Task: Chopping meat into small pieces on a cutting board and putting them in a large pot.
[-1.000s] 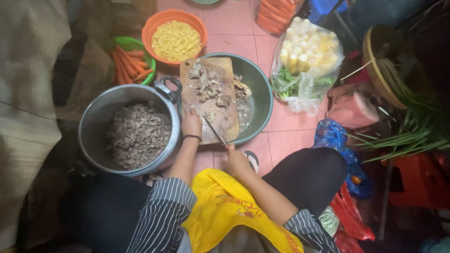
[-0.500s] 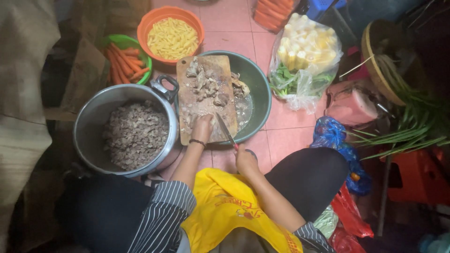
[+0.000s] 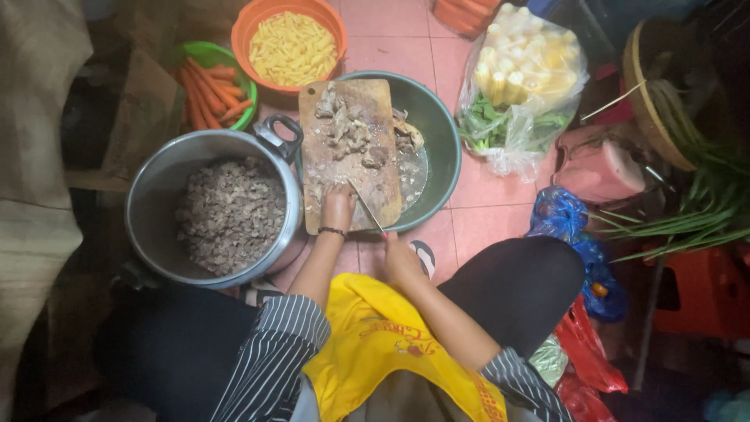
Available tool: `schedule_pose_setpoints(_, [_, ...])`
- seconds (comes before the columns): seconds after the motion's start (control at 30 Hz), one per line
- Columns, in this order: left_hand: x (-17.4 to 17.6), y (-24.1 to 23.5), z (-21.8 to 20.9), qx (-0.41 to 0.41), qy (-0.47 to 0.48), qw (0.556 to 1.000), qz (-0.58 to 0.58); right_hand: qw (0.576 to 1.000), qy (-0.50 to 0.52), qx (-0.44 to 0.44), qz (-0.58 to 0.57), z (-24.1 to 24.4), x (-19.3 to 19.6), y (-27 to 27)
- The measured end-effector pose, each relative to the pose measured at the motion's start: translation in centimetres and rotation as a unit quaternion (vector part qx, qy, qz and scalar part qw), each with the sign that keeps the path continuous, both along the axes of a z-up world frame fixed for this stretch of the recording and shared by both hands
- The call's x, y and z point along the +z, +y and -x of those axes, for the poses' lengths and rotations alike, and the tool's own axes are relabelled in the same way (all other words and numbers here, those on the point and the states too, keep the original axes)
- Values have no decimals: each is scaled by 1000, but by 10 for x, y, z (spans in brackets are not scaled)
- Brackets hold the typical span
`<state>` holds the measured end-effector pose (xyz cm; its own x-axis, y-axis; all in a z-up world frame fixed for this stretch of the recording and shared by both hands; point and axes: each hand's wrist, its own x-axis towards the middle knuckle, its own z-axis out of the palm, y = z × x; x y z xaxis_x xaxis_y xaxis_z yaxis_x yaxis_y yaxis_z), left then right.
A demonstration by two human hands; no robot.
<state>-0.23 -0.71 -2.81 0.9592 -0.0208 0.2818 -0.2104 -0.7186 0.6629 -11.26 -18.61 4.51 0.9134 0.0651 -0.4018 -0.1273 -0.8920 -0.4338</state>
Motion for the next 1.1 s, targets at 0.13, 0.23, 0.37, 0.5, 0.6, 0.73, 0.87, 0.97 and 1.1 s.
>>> schedule_pose_setpoints(0.13, [-2,-4,1,-9,-48,999,2,999,-44,7,-15,-14,-35,3])
schedule_pose_setpoints(0.23, [17,0,8,15,-52,998,43,1000,5,-21,-22,-12,-53,-2])
schedule_pose_setpoints(0.37, [2,2,6,61,41,994,87,1000,-11,-16,-11,7,-15,-4])
schedule_pose_setpoints(0.5, [-11,4,4,56,16,997,60,998,57,-13,1,9,13,-1])
schedule_pose_setpoints(0.6, [-1,3,4,59,16,997,54,1000,20,-19,-9,7,10,0])
schedule_pose_setpoints(0.73, [1,5,-1,52,37,996,65,974,11,-167,-152,-9,-10,-5])
schedule_pose_setpoints(0.87, [-12,4,10,39,32,999,4,999,30,-23,-14,-7,-21,-11])
schedule_pose_setpoints(0.97, [-12,0,23,37,21,999,-9,1000,22,7,-20,5,20,-9])
schedule_pose_setpoints(1.1, [27,-4,45,44,43,997,44,999,19,26,-35,20,2,-23])
